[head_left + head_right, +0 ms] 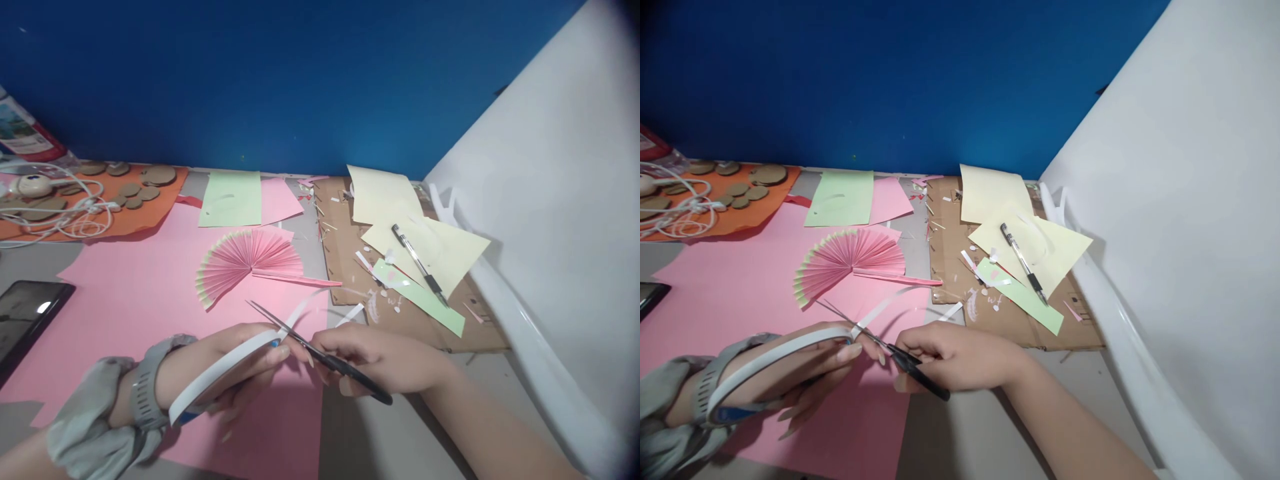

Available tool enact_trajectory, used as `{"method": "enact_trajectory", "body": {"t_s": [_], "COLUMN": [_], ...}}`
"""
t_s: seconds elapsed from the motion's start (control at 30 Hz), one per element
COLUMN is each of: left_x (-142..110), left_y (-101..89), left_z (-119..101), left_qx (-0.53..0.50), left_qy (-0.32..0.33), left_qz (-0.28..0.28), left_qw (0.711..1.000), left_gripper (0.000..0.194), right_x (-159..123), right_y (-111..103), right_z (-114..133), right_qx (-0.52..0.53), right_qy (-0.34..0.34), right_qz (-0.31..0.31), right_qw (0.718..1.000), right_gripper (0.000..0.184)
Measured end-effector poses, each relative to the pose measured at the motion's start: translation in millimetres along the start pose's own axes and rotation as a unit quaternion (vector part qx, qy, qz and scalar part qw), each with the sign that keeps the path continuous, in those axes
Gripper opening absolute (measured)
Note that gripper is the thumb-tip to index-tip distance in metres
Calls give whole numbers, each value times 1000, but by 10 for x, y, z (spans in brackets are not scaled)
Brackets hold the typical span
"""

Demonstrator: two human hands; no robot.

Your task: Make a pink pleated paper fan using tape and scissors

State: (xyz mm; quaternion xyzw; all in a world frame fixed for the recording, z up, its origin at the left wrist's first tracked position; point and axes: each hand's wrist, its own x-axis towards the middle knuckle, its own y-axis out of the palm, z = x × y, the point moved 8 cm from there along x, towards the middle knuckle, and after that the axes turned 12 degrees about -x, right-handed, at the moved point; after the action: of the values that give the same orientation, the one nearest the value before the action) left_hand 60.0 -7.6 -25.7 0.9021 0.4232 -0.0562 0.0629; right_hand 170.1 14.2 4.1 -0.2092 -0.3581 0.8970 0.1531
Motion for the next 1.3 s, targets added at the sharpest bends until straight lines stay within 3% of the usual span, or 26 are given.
{"method": "enact_trajectory", "body": {"t_s": [0.07,0.53,0.8,1.17,1.3], "left_x": [2,-2,-25,-11,-29], "left_y": [1,-29,25,-24,-20], "left_z": [-12,-21,-54,37,9], "left_qx": [-1,-1,5,-17,-5], "left_qy": [4,7,-12,24,-3], "left_qz": [6,-39,32,-2,10], "left_qw": [1000,999,999,1000,1000], "left_gripper": [45,43,41,42,42], "right_x": [5,24,34,33,34], "right_y": [-2,-46,-29,-26,-18], "right_z": [-7,6,20,43,22], "right_qx": [17,54,82,100,89], "right_qy": [8,-25,-44,-69,-71], "right_qz": [2,-19,-19,-14,-13], "right_qw": [1000,998,995,992,993], "right_gripper": [4,11,7,12,15]}}
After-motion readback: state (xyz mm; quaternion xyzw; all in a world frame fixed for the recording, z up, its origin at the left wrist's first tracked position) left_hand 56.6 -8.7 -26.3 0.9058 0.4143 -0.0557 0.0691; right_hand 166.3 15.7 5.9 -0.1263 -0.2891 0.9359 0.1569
